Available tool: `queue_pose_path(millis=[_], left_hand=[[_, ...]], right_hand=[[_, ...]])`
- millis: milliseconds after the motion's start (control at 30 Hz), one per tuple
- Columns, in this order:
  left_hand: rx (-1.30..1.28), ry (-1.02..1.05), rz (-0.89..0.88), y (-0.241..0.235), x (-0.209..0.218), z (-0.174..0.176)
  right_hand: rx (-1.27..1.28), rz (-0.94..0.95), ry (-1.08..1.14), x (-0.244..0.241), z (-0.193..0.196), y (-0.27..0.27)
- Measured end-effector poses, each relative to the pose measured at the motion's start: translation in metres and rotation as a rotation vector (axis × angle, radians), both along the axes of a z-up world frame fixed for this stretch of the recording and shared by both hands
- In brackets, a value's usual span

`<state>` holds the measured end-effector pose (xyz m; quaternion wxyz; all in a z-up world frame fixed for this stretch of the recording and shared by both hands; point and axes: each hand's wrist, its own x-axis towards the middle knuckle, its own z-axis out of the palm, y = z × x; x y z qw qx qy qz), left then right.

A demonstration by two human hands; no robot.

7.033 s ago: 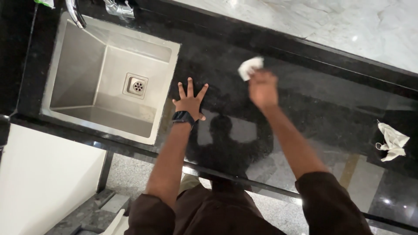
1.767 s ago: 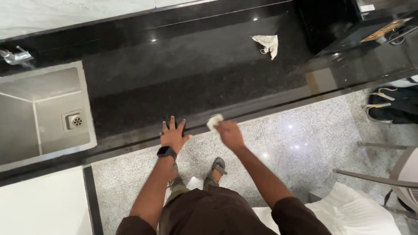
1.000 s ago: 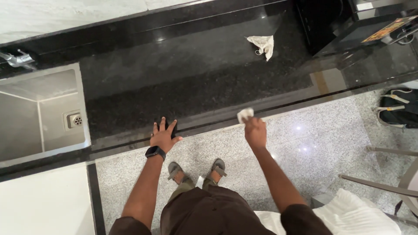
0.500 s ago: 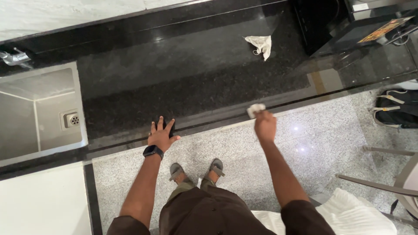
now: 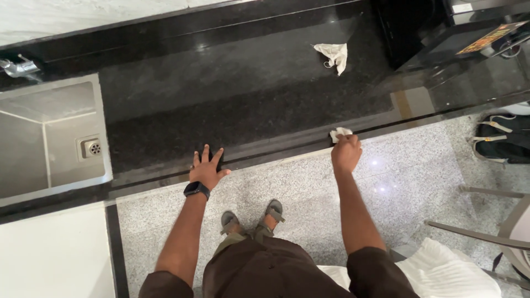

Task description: The person wipes a black kitchen countertop using a white cloth. They clean the surface around a microwave and a sink, moving the cloth back and forth to remove dust or smudges.

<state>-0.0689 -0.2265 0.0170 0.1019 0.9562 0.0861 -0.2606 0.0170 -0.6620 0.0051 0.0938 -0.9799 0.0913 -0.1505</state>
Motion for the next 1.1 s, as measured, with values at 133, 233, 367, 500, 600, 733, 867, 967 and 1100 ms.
queue_pose_path(millis=[133, 233, 367, 500, 600, 733, 867, 967, 1100], left_hand=[[-0.003, -0.019, 0.007, 0.0, 0.0, -0.004], [-0.011, -0.008, 0.015, 0.0, -0.001, 0.002], [0.022, -0.008, 0.002, -0.002, -0.002, 0.002], [0.017, -0.035, -0.014, 0.001, -0.003, -0.007], [0.022, -0.032, -0.022, -0.001, -0.004, -0.002], [0.016, -0.05, -0.01, -0.001, -0.004, -0.005], [-0.015, -0.067, -0.004, -0.002, -0.01, -0.008], [-0.015, -0.065, -0.017, -0.001, -0.008, -0.009], [-0.061, -0.043, -0.074, 0.012, -0.009, -0.006]], right_hand=[[-0.077, 0.146, 0.042, -0.006, -0.025, 0.016], [-0.082, 0.408, -0.07, -0.017, -0.004, 0.033], [-0.014, 0.147, 0.017, -0.008, -0.032, 0.013], [0.77, -0.214, 0.136, -0.027, 0.031, 0.08], [0.182, 0.509, 0.265, -0.059, -0.013, 0.113], [0.139, 0.63, 0.151, -0.058, 0.004, 0.127], [0.178, 0.34, -0.065, -0.059, 0.003, 0.138], [0.239, 0.234, -0.047, -0.068, 0.005, 0.174], [0.304, 0.492, 0.124, -0.088, 0.011, 0.216]])
